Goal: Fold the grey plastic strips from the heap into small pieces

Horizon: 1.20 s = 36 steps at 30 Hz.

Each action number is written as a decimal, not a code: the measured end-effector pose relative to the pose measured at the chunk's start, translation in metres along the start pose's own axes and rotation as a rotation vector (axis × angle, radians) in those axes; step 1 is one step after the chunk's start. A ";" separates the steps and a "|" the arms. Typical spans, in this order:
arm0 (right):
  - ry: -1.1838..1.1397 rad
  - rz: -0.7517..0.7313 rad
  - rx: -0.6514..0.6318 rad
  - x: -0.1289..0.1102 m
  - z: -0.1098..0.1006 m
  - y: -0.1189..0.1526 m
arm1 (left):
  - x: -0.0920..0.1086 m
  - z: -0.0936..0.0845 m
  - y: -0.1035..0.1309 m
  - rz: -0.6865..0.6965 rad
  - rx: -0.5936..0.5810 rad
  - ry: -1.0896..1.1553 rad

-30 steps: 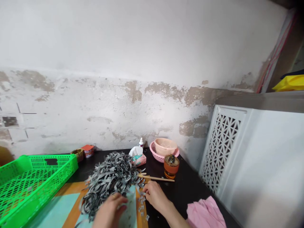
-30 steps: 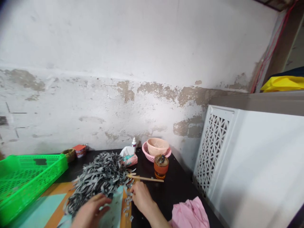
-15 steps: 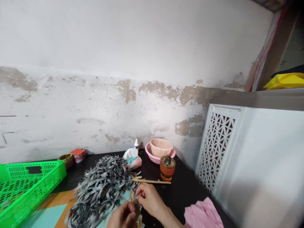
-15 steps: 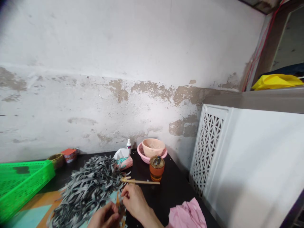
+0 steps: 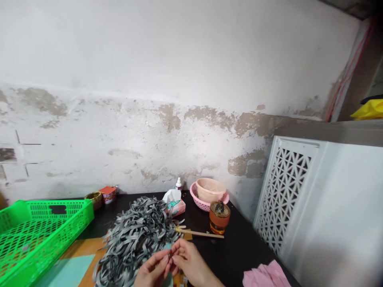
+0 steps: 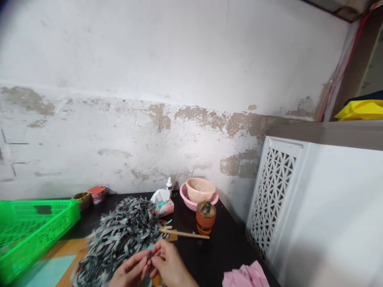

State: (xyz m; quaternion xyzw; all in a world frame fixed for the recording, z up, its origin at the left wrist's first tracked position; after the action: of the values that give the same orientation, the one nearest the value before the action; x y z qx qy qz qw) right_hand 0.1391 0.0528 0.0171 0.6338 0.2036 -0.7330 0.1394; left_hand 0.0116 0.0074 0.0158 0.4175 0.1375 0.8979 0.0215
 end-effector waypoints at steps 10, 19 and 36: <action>0.511 -0.156 -0.129 -0.001 -0.002 0.012 | 0.022 -0.004 -0.001 0.158 0.179 0.099; 0.903 -0.104 -0.146 0.022 0.008 0.014 | 0.028 -0.011 -0.002 0.171 0.182 0.045; 0.423 -0.224 0.123 -0.021 0.004 0.011 | 0.027 0.005 0.014 0.289 0.077 -0.173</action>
State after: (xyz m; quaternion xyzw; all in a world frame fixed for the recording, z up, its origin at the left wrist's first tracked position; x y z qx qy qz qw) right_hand 0.1434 0.0403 0.0368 0.7539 0.2524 -0.6060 -0.0272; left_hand -0.0009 -0.0009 0.0424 0.5091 0.1077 0.8466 -0.1121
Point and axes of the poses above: each hand's wrist, its own y-axis away from the middle knuckle, its own z-axis out of the palm, x = y × z, the point moved 1 cm from there along -y, towards the middle knuckle, and after that the axes turned 2 degrees about -y, right-handed, at the moved point
